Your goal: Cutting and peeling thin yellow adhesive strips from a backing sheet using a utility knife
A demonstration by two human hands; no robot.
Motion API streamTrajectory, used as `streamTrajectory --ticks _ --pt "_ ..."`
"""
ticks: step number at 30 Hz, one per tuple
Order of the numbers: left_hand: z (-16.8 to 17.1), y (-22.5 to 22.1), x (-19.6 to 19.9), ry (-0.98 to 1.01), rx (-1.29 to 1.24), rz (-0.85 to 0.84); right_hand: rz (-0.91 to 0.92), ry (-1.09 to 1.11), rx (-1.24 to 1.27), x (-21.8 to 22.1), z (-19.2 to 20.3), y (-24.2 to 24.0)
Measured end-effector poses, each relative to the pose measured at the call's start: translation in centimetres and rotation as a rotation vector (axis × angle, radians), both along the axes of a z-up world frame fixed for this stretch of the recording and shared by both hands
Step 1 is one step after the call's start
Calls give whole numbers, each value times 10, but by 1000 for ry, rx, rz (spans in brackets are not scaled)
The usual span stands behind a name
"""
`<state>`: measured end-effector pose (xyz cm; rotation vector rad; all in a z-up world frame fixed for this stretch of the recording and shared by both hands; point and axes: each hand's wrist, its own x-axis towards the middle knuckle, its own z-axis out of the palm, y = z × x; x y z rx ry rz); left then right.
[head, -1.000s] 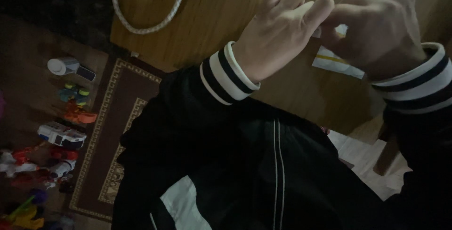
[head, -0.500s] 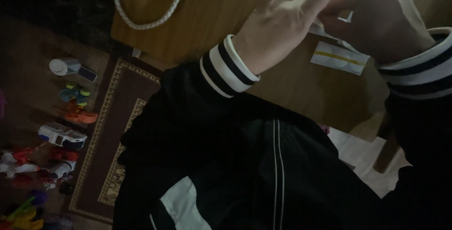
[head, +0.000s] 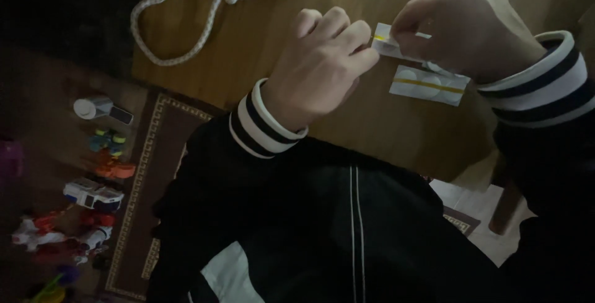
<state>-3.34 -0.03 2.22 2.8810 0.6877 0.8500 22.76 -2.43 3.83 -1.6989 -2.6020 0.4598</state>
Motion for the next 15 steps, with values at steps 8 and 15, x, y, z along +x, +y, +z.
streamTrajectory --ticks 8,15 --pt "-4 0 2 1 -31 -17 -38 -48 -21 -2 3 0" --pt "-4 4 3 -11 -65 -29 -22 -81 -12 2 -1 3"
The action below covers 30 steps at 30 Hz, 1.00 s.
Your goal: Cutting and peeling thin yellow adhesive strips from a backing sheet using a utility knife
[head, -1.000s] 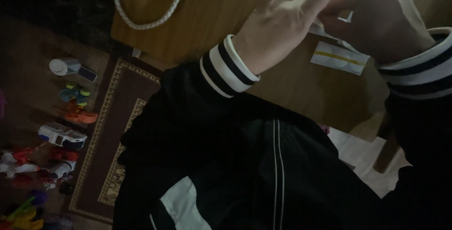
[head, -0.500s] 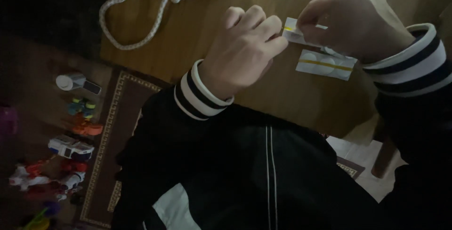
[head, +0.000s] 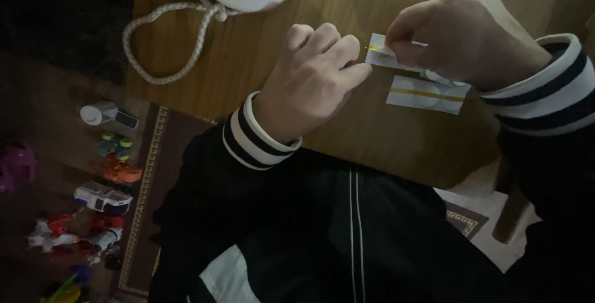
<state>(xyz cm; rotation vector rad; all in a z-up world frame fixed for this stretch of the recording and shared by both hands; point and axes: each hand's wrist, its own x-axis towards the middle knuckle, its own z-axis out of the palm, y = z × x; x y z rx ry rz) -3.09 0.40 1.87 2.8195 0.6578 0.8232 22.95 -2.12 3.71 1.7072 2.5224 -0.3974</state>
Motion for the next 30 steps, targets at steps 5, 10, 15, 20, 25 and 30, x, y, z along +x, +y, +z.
streamTrajectory --ticks 5,10,15,20,25,30 --pt "-3 1 -2 4 27 10 15 -54 -43 -1 -3 4" --pt "-9 0 -2 -13 19 12 -9 -100 -72 -6 0 3" --pt "-16 -1 -1 -45 63 46 -14 -6 -29 -4 -7 1" --pt "-24 -1 0 -70 71 54 -41 -65 -20 -5 -9 1" --pt "-24 -1 0 -52 64 47 -113 -34 -148 -6 -2 2" --pt "-23 -2 -1 -27 36 31 -63 -29 -37 1 -13 -1"
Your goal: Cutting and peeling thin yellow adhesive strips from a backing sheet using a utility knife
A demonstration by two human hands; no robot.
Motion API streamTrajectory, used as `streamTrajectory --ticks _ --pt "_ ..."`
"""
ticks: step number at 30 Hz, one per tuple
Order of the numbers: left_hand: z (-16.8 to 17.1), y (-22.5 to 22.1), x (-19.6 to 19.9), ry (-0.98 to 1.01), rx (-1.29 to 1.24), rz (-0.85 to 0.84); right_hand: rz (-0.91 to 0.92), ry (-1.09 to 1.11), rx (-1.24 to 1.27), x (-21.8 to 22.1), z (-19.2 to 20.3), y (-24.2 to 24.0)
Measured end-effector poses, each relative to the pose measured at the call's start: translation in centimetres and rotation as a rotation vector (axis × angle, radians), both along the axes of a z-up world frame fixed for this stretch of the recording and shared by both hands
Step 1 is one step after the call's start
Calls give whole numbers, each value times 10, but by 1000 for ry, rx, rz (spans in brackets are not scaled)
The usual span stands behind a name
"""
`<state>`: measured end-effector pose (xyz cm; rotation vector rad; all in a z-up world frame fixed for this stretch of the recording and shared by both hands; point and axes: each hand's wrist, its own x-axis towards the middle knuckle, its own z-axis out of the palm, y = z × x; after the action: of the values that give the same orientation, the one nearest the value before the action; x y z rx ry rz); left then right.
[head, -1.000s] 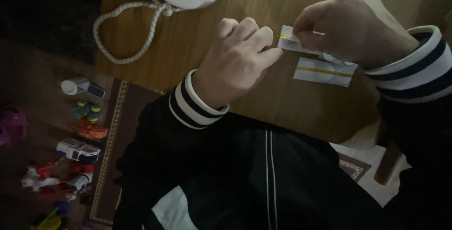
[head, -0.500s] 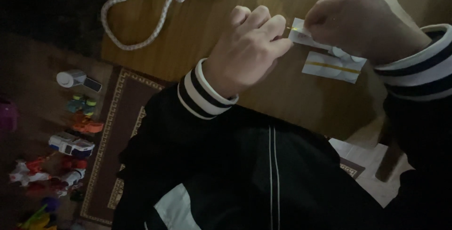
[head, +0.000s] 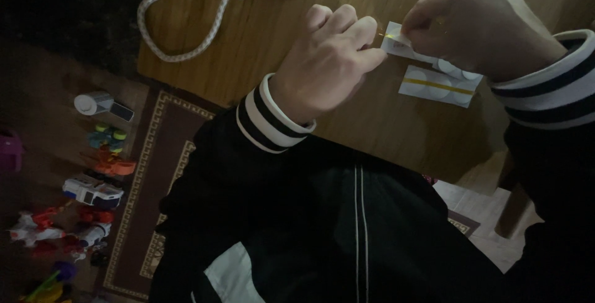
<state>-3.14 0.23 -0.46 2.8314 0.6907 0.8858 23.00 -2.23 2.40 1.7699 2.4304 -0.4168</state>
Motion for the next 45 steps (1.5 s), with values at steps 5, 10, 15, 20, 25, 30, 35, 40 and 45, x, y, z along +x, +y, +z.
streamTrajectory --ticks 5,10,15,20,25,30,35,40,45 --pt "3 1 0 -14 7 -1 12 17 -5 -2 5 1" --pt "4 2 0 -21 39 4 31 -121 -44 -5 9 4" --pt "2 1 0 -10 4 -18 48 35 -59 -4 10 5" --pt "5 2 -1 6 -11 -20 40 53 -57 -3 11 4" --pt "3 3 -2 9 -14 -48 31 70 -105 -7 21 5" --pt "3 3 -3 6 -42 -77 66 -13 -99 -10 20 3" --pt "4 2 -2 -5 -5 -55 66 2 -35 -20 29 -3" --pt "2 3 -3 1 -20 -63 102 89 126 -24 25 -8" --pt "1 4 -3 -17 -25 -73 115 -180 199 -28 23 -12"
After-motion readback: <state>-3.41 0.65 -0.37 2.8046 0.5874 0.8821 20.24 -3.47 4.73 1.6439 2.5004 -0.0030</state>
